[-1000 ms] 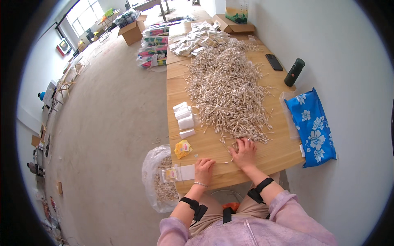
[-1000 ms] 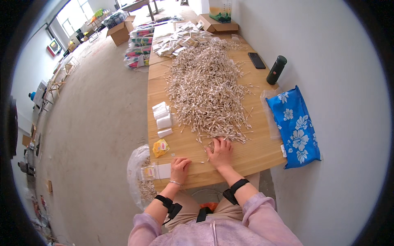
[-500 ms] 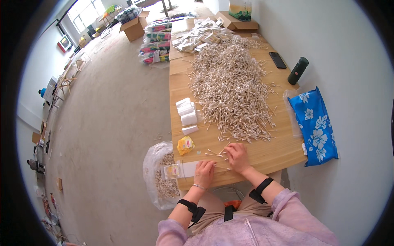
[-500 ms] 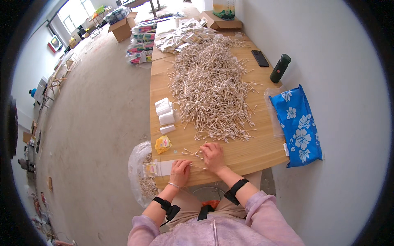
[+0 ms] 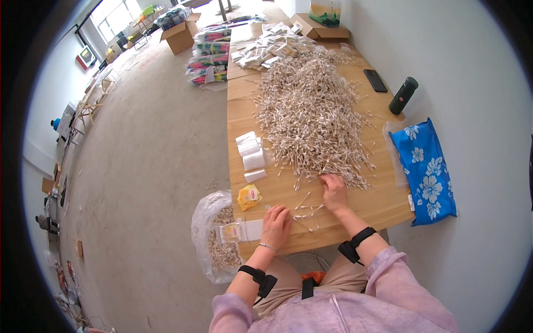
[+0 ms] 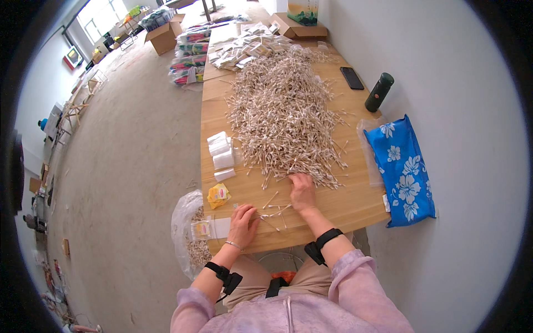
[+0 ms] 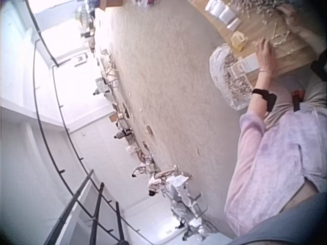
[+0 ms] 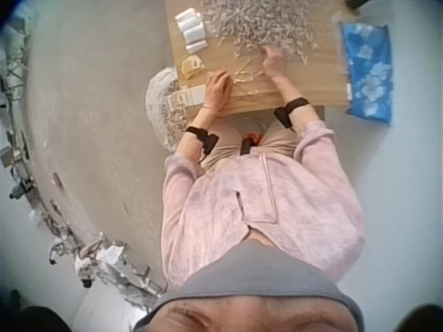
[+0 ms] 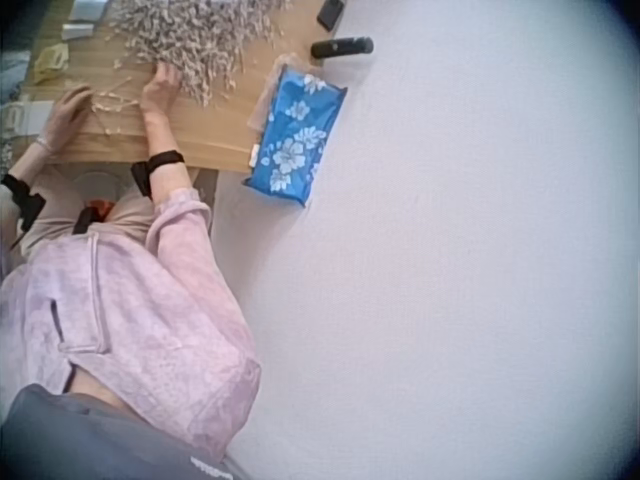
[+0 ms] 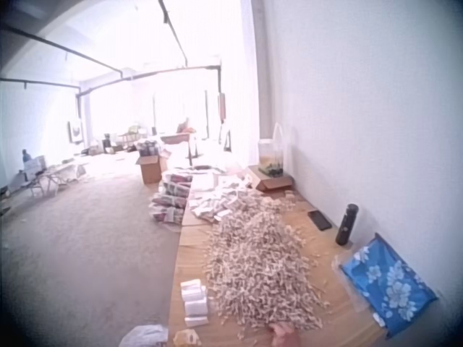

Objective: The person is counting cotton swabs, aligning them, and placing them into small plastic bags for packaging.

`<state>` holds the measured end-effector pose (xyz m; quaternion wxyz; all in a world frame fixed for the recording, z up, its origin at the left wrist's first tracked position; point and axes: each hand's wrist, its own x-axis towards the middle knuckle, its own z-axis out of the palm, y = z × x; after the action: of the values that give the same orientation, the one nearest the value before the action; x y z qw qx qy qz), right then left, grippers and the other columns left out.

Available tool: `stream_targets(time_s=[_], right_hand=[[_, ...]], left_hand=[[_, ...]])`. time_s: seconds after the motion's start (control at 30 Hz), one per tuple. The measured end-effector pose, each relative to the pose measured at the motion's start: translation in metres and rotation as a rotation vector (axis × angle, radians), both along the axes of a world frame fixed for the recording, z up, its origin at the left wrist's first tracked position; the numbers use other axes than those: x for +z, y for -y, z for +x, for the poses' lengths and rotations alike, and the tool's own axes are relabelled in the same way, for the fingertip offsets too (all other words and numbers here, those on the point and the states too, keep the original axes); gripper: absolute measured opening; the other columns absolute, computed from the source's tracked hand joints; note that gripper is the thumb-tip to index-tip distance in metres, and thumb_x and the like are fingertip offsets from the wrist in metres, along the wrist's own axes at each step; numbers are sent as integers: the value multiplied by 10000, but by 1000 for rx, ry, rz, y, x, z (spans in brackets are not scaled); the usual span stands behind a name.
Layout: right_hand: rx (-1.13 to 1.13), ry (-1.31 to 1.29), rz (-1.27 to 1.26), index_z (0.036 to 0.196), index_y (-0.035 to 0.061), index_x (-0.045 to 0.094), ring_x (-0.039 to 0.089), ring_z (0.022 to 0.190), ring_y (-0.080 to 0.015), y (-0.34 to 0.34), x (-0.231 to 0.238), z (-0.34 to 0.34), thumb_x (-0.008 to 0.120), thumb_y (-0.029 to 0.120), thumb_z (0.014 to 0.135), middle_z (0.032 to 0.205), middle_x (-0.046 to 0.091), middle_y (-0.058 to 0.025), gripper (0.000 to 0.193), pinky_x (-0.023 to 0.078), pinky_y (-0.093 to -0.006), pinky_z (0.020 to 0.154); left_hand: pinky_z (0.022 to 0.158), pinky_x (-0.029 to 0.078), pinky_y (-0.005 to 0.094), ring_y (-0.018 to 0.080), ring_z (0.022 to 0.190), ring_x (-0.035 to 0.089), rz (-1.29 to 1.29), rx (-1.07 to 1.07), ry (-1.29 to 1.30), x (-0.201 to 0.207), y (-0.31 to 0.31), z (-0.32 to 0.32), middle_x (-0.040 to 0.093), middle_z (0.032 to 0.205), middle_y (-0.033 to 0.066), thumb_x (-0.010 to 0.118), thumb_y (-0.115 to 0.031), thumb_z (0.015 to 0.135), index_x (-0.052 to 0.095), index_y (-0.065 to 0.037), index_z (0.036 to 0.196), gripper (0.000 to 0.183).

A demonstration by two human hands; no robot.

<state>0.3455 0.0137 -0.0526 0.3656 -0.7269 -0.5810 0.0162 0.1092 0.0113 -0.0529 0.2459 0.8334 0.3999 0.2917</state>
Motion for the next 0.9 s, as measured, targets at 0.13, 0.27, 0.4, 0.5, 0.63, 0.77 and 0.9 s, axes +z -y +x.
stream_targets(time_s=[0.13, 0.27, 0.4, 0.5, 0.63, 0.77, 0.9], right_hand=[[137, 72, -33, 920, 56, 676, 540, 949, -294, 8, 3, -18, 550, 15, 785, 969, 624, -87, 189, 442, -376, 862], [102, -17, -21, 920, 79, 684, 528, 940, -287, 0, -1, -15, 589, 49, 786, 952, 609, -70, 167, 441, -373, 853], [-16, 135, -56, 910, 102, 684, 516, 945, -269, -16, 0, 0, 638, 105, 772, 954, 576, -55, 145, 437, -378, 853], [15, 170, -131, 871, 115, 667, 509, 967, -252, -16, 4, -1, 644, 135, 773, 953, 553, -42, 103, 433, -387, 849], [34, 249, -155, 829, 134, 633, 503, 964, -239, -12, 3, -7, 637, 169, 784, 943, 545, -28, 57, 425, -390, 822], [117, 341, -221, 833, 151, 601, 505, 948, -231, 0, -3, -30, 621, 217, 795, 931, 549, -18, 78, 409, -380, 781], [179, 178, -205, 863, 144, 586, 520, 926, -240, 6, -2, -43, 581, 203, 819, 902, 575, -35, 73, 398, -394, 783]], left_hand=[[994, 382, 420, 317, 1116, 490, 22, -3, -25, 1, 4, -2, 568, 1116, 108, 691, -80, 738, 606, -51, 1063, 337], [917, 417, 412, 314, 1043, 517, 35, 36, -13, 15, -1, 18, 580, 1054, 114, 684, -88, 759, 624, -55, 1043, 292], [879, 424, 401, 302, 995, 530, 5, 50, -18, 15, -12, 38, 598, 998, 99, 675, -86, 760, 653, -68, 989, 230], [834, 433, 395, 295, 924, 545, -13, 98, -58, 5, -18, 40, 610, 908, 87, 671, -66, 751, 673, -78, 893, 143], [787, 439, 395, 296, 849, 549, -41, 76, -11, -3, -21, 29, 602, 822, 88, 665, -54, 744, 671, -78, 816, 76], [791, 440, 400, 295, 860, 546, -79, 43, -30, 0, -15, 7, 596, 829, 93, 676, -67, 738, 663, -75, 796, 59], [848, 438, 400, 299, 936, 540, -7, 11, -39, 6, -1, -7, 593, 915, 94, 709, -100, 722, 662, -80, 846, 135]])
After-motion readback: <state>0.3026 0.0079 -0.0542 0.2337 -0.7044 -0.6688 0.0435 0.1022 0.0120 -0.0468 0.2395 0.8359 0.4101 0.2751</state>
